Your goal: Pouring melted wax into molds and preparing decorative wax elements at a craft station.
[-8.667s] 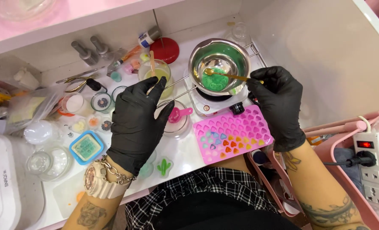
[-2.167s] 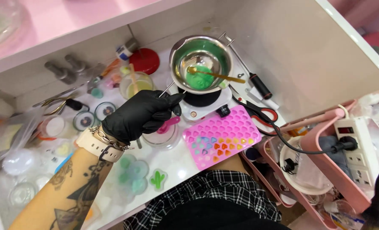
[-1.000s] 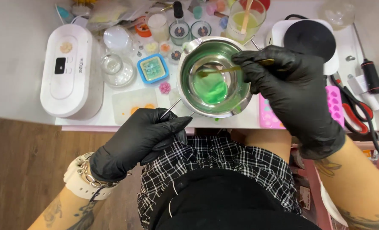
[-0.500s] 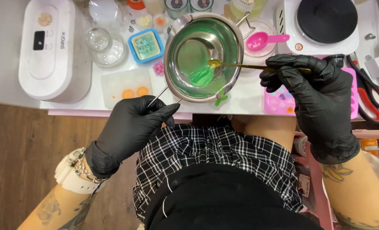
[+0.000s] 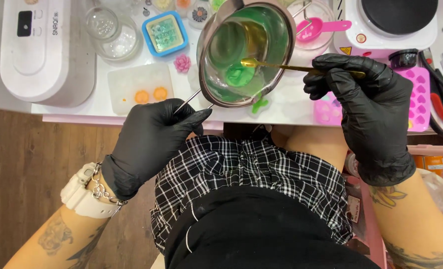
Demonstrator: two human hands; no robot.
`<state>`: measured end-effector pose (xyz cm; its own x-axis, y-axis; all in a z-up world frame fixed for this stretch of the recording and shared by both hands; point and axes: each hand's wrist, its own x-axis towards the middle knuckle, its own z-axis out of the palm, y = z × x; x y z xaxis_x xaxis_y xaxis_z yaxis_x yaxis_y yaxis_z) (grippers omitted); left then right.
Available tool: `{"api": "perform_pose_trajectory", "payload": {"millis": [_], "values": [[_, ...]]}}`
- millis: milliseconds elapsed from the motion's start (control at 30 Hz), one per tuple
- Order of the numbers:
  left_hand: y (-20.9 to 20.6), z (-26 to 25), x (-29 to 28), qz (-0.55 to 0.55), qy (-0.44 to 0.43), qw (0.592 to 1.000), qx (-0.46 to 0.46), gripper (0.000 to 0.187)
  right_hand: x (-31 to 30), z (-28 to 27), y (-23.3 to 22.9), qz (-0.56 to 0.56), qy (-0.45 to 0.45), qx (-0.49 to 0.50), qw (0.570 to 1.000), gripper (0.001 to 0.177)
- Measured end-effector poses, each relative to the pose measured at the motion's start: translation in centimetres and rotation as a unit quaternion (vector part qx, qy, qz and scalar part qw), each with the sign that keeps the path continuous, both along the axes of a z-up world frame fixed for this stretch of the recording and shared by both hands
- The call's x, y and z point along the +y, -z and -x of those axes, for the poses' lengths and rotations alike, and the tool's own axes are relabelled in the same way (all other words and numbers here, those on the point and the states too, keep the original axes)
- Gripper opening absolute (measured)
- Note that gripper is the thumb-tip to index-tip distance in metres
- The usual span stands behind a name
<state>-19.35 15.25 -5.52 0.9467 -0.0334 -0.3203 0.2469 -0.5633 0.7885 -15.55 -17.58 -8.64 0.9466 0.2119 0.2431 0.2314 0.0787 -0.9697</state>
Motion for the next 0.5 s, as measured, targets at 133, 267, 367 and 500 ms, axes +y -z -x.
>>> {"api": "perform_pose_trajectory", "payload": {"millis": [133,267,367,500], "values": [[0.4,0.0,0.1,-0.037,0.011,0.999,-0.022,0.032,0.1,-0.1,0.4,-0.015,0.005,0.004,1.000,0.018],[0.5,0.1,0.2,-0.043,0.011,0.999,-0.015,0.032,0.3,0.0,0.6,-0.017,0.007,0.000,1.000,0.017],[1.0,0.3,0.3,-0.038,0.021,0.998,-0.056,0.032,0.6,0.0,0.4,-0.019,0.007,-0.002,1.000,0.017],[1.2,0.5,0.1,-0.068,0.032,0.993,-0.087,0.032,1.3,0.3,-0.3,-0.005,0.027,0.008,1.000,0.020]]}}
